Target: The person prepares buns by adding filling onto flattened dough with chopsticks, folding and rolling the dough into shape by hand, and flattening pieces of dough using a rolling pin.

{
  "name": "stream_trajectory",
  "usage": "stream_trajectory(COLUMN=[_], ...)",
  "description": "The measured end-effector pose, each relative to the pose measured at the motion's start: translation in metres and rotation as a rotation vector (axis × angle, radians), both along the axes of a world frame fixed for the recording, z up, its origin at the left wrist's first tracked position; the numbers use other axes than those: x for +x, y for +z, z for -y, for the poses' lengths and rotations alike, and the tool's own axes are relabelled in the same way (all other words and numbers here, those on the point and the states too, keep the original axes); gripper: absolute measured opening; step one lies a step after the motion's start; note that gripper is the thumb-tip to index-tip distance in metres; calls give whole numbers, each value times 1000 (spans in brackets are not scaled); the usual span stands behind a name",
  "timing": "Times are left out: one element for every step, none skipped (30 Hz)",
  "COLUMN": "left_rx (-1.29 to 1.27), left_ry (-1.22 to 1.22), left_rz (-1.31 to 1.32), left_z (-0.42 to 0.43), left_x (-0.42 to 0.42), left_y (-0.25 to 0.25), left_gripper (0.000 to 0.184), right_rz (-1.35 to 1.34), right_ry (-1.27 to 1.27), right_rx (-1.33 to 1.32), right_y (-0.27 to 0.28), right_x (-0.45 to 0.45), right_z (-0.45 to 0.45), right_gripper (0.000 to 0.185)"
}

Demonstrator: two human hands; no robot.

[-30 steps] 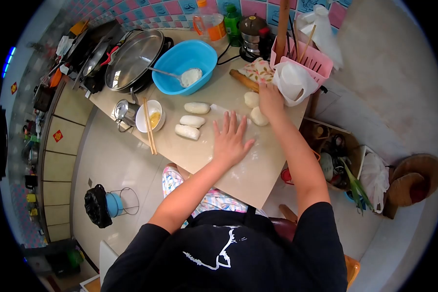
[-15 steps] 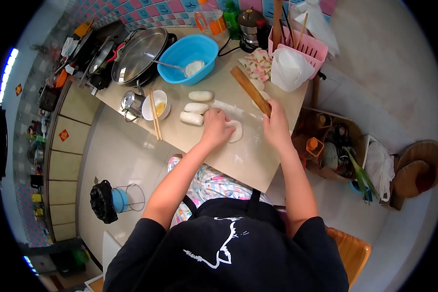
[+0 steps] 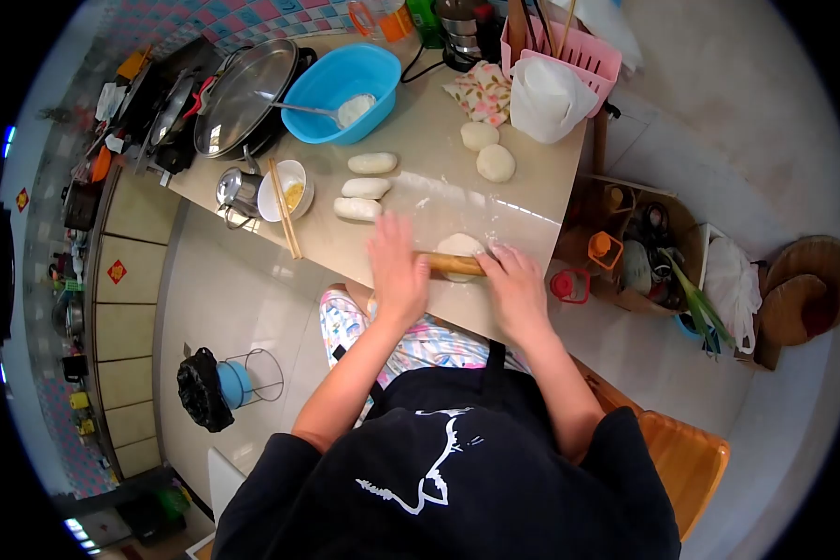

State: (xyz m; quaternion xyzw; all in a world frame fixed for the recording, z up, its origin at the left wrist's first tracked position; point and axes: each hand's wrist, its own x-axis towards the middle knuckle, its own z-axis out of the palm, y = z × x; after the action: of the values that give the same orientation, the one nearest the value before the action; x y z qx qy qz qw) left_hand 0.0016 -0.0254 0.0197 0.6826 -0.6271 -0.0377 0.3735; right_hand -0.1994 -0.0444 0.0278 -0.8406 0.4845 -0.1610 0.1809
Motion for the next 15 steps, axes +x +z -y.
stream_trajectory(left_rx=[99, 195, 198, 224, 258, 261, 240, 222, 216, 186, 160, 159, 125, 92, 95], left_ry=[-49, -99, -103, -114, -125, -132, -114, -93, -99, -77, -52, -50, -46, -40, -33], left_rz=[163, 329, 331, 344, 354, 356, 401, 443, 445, 461, 475, 472, 446, 418, 413], left_z=[5, 12, 24, 37, 46, 56, 71, 82, 93, 102, 108, 112, 116, 115, 105], left_x=[-4, -5, -3, 0, 1, 2, 4, 4, 5, 6, 7, 7, 8, 9, 9], left_y=[-1, -2, -2, -3, -4, -7, -11, -14, -14, -13, -13, -15, -17, -20, -21], left_gripper=[62, 64, 64, 62, 61, 61, 59, 58, 58, 59, 59, 59, 59, 59, 59], right_rz=[9, -42, -40, -76, -113, -129, -126, -139, -153, -153, -138, -125, -128, -130, -133], right_ry=[-66, -82, -86, -96, -104, -108, -120, -136, -151, -157, -186, -211, -207, -236, -264], right_rx=[-104, -90, -87, -83, -73, -59, -65, -108, -152, -155, -199, -243, -246, -286, -323], right_y=[-4, -2, 0, 2, 2, -2, -4, -4, -5, -5, -6, -7, -10, -14, -16], right_x=[8, 11, 15, 18, 19, 21, 23, 26, 29, 32, 35, 36, 37, 38, 38], right_z=[-2, 0, 8, 17, 24, 36, 50, 61, 71, 81, 90, 94, 98, 100, 98], right_gripper=[50, 55, 55, 55, 56, 58, 58, 58, 59, 59, 59, 60, 60, 62, 64])
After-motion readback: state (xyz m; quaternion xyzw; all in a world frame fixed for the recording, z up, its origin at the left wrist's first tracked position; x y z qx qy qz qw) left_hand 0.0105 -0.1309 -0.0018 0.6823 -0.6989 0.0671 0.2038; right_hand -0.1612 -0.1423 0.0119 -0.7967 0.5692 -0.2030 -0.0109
